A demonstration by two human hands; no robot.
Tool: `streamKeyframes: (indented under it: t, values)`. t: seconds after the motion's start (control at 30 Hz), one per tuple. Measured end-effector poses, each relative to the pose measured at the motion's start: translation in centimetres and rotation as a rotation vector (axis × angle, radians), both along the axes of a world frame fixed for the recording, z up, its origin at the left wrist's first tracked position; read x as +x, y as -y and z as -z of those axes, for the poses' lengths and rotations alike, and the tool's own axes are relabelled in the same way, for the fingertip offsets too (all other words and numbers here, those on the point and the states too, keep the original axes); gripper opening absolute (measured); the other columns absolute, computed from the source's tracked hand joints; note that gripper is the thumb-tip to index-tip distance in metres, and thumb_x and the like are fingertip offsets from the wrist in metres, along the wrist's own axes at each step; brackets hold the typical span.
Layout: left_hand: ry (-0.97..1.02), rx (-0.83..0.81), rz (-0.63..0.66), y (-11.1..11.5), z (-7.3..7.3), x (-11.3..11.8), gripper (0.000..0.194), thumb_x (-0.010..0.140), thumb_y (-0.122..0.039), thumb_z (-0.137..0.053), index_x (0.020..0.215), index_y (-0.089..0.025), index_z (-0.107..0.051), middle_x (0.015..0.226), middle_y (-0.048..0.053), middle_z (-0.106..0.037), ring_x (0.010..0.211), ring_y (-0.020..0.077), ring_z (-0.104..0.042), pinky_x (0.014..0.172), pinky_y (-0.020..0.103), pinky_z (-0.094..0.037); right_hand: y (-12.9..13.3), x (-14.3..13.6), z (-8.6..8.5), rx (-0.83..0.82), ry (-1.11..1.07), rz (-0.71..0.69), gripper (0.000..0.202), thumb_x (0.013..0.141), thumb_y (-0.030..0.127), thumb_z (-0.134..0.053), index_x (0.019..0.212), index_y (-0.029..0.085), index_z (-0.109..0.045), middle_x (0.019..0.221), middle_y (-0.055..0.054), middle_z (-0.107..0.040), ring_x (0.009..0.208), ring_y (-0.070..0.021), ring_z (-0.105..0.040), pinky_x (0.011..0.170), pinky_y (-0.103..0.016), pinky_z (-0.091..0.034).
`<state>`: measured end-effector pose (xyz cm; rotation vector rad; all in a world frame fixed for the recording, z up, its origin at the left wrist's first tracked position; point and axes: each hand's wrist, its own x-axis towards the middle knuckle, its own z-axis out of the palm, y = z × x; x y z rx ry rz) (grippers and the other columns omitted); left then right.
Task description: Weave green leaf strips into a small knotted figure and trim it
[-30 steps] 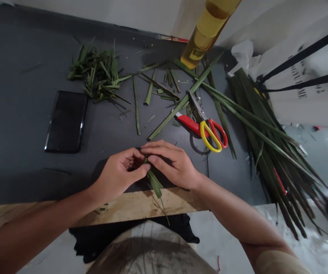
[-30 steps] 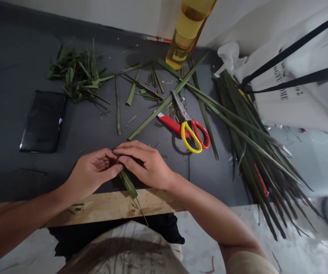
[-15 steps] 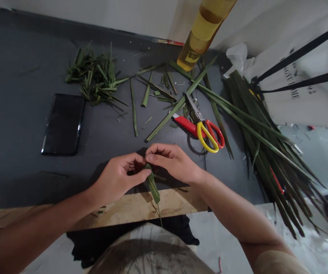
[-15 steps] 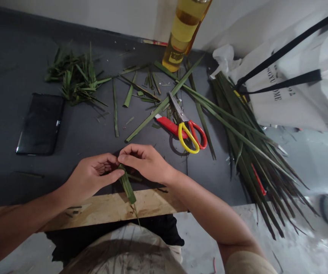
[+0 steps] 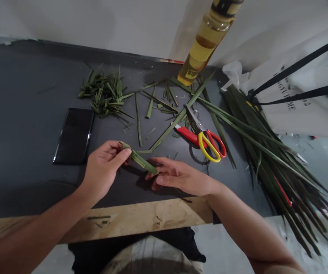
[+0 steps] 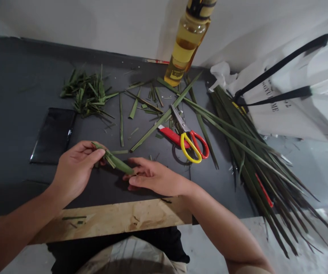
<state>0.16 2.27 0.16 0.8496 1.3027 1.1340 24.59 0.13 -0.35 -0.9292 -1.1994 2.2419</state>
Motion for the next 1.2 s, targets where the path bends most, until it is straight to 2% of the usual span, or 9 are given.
streamKeyframes:
  t: [0.07, 0.13, 0.23, 0.33, 0.57, 0.7, 0.87, 1.03, 1.2]
  values:
    - [0.002, 0.031, -0.053, -0.4, 0.1, -0.1, 0.018, 0.071, -0.028, -0.09, 0.08, -0.023, -0.076, 0.075, 0.001, -0.073, 0.065, 0.0148, -0.064, 0.061, 0.024, -0.055, 0.1, -0.3, 0.0, 0.026, 0.116, 0.013, 0.052, 0.098, 0.048, -0.072, 0.138, 0.019, -0.055, 0.094, -0.001, -0.07, 0.069, -0.0103, -0.063, 0.068, -0.026, -0.055]
    - [-0.002, 0.029, -0.06, -0.7, 0.0, -0.2, 0.019, 0.071, -0.03, -0.091, 0.08, -0.023, -0.075, 0.074, 0.0, -0.071, 0.065, 0.0156, -0.063, 0.06, 0.025, -0.055, 0.2, -0.7, -0.2, 0.154, 0.292, 0.113, 0.033, 0.102, 0.044, -0.064, 0.122, 0.018, -0.063, 0.08, 0.003, -0.063, 0.061, -0.0087, -0.053, 0.06, -0.023, -0.045]
    - [0.003, 0.007, -0.04, -0.8, -0.2, -0.2, 0.021, 0.071, -0.031, -0.091, 0.081, -0.022, -0.075, 0.076, 0.0, -0.071, 0.067, 0.0159, -0.063, 0.061, 0.025, -0.055, 0.5, -1.4, -0.6, 0.385, 0.46, 0.219, 0.021, 0.103, 0.037, -0.057, 0.099, 0.019, -0.067, 0.078, 0.002, -0.06, 0.072, -0.011, -0.053, 0.067, -0.024, -0.042]
    - [0.023, 0.009, -0.051, -0.8, -0.3, -0.1, 0.023, 0.069, -0.031, -0.091, 0.081, -0.021, -0.076, 0.076, 0.0, -0.072, 0.067, 0.015, -0.063, 0.062, 0.025, -0.055, 0.7, -1.7, -1.0, 0.48, 0.511, 0.212, 0.023, 0.103, 0.038, -0.055, 0.098, 0.019, -0.067, 0.079, 0.002, -0.062, 0.073, -0.012, -0.052, 0.068, -0.025, -0.041]
    - [0.07, -0.02, -0.059, -0.8, -0.6, 0.0, 0.024, 0.066, -0.031, -0.092, 0.079, -0.02, -0.075, 0.074, -0.001, -0.072, 0.064, 0.0135, -0.062, 0.058, 0.024, -0.053, 1.2, -1.6, -1.6, 0.47, 0.562, 0.247, 0.031, 0.106, 0.042, -0.049, 0.099, 0.02, -0.069, 0.072, 0.003, -0.053, 0.066, -0.0123, -0.046, 0.063, -0.025, -0.038]
    - [0.066, -0.019, -0.039, -0.7, -0.6, 0.0, 0.025, 0.068, -0.031, -0.092, 0.082, -0.019, -0.075, 0.074, -0.001, -0.071, 0.064, 0.0124, -0.061, 0.057, 0.023, -0.052, 1.2, -1.7, -1.8, 0.429, 0.559, 0.197, 0.034, 0.104, 0.043, -0.05, 0.091, 0.019, -0.069, 0.069, 0.004, -0.049, 0.065, -0.012, -0.044, 0.061, -0.025, -0.035]
    - [0.076, -0.025, -0.014, -0.5, -0.5, 0.4, 0.024, 0.069, -0.03, -0.091, 0.082, -0.018, -0.074, 0.075, -0.001, -0.072, 0.065, 0.0117, -0.061, 0.057, 0.022, -0.052, 1.1, -1.9, -1.8, 0.419, 0.564, 0.223, 0.034, 0.1, 0.042, -0.052, 0.083, 0.018, -0.07, 0.063, 0.005, -0.042, 0.059, -0.0109, -0.037, 0.057, -0.026, -0.031]
    - [0.08, -0.032, -0.033, -0.5, -0.4, 0.6, 0.026, 0.067, -0.029, -0.091, 0.083, -0.017, -0.074, 0.076, -0.001, -0.071, 0.065, 0.0116, -0.06, 0.056, 0.022, -0.051, 1.0, -1.9, -1.4, 0.466, 0.558, 0.242, 0.037, 0.102, 0.045, -0.052, 0.085, 0.018, -0.07, 0.071, 0.003, -0.049, 0.068, -0.0119, -0.045, 0.065, -0.026, -0.037]
    - [0.068, -0.022, -0.048, -0.8, 0.0, 0.4, 0.026, 0.068, -0.029, -0.091, 0.084, -0.018, -0.074, 0.076, -0.001, -0.071, 0.065, 0.0116, -0.061, 0.056, 0.022, -0.05, 0.6, -1.7, -0.9, 0.46, 0.569, 0.23, 0.034, 0.102, 0.047, -0.054, 0.104, 0.018, -0.072, 0.077, 0.002, -0.06, 0.072, -0.0133, -0.052, 0.069, -0.026, -0.04]
